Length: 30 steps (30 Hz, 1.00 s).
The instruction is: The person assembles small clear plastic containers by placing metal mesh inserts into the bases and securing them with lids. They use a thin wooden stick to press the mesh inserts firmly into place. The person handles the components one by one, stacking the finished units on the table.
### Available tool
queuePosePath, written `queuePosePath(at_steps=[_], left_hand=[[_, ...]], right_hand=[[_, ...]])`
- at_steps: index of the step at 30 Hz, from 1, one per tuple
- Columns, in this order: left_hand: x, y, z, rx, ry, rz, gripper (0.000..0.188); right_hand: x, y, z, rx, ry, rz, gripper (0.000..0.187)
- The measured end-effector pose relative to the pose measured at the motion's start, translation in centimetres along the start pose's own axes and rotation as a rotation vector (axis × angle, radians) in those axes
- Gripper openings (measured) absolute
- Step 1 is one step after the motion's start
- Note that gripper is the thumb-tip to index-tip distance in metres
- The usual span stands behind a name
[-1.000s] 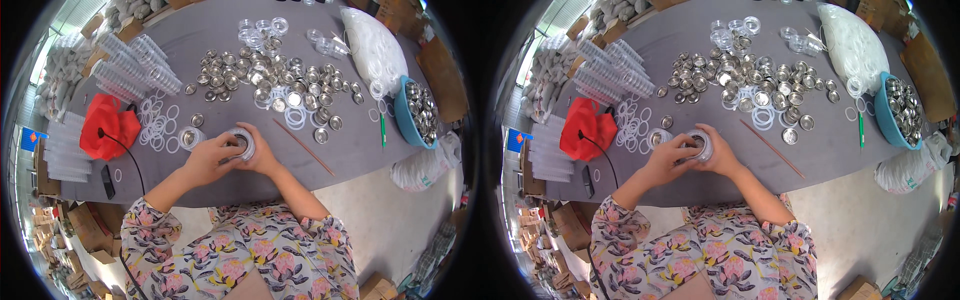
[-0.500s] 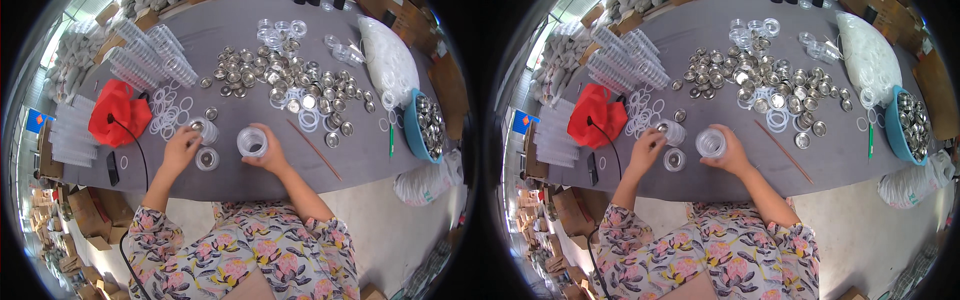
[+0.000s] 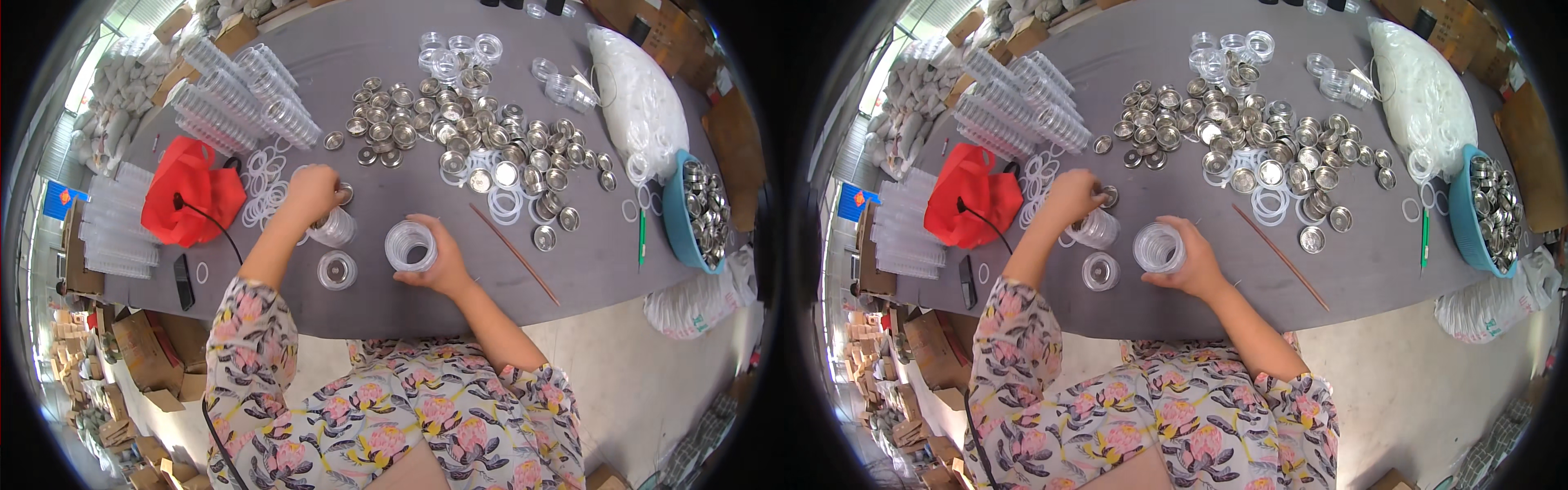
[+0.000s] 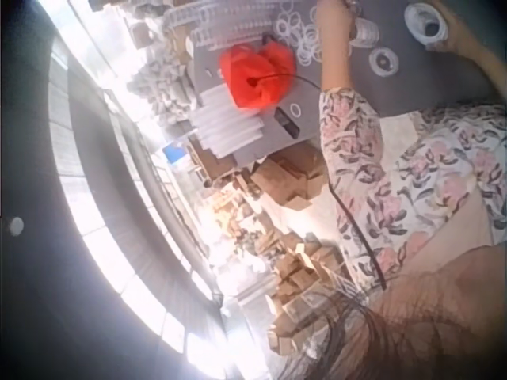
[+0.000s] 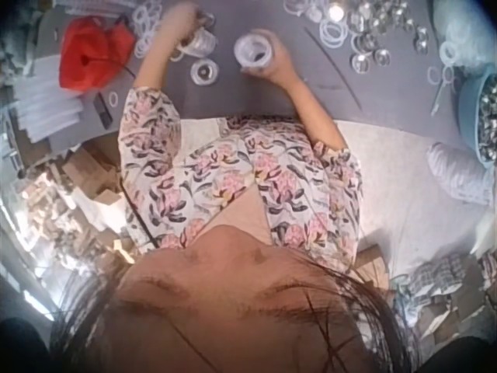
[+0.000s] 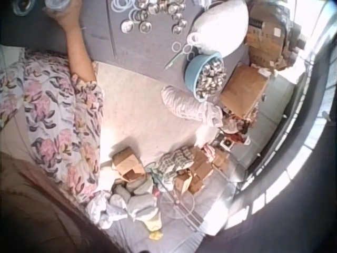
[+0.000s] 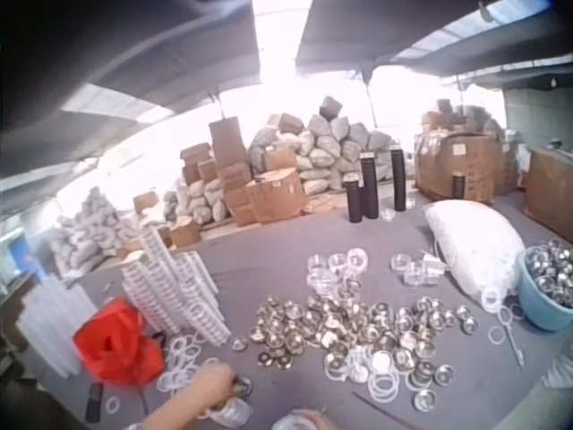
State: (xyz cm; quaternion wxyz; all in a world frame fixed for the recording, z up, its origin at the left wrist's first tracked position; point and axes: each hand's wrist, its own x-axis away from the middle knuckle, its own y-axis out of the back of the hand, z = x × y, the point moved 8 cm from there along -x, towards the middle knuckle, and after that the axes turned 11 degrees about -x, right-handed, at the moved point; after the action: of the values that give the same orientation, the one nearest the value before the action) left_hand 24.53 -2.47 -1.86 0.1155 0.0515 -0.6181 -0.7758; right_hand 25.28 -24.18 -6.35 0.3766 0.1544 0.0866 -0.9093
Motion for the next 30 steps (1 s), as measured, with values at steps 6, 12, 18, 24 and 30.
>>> queuePosePath(at_steps=[6, 12, 18, 24, 30], left_hand=[[-3.3, -4.5, -1.8, -0.311, -0.046, 0.558, 0.031], [-3.9, -4.1, -2.3, -0.018, -0.058, 0.271, 0.027], [6.6, 9.9, -9.0, 0.675, -0.573, -0.395, 0.021], [9.5, 8.4, -11.3, 0.419, -0.589, -0.313, 0.022], [9.7, 7.5, -12.0, 0.386, -0.563, -0.137, 0.026]], right_hand=[[-0.1, 0.2, 0.1, -0.01, 0.002, -0.005, 0.081], [0.0, -0.2, 0.2, -0.01, 0.012, 0.014, 0.084], [0.6, 0.2, -1.0, -0.052, -0.01, -0.013, 0.086], [0.4, 0.0, -0.9, -0.112, -0.028, 0.0, 0.084], [0.4, -0.1, -1.5, -0.111, -0.028, -0.003, 0.083]])
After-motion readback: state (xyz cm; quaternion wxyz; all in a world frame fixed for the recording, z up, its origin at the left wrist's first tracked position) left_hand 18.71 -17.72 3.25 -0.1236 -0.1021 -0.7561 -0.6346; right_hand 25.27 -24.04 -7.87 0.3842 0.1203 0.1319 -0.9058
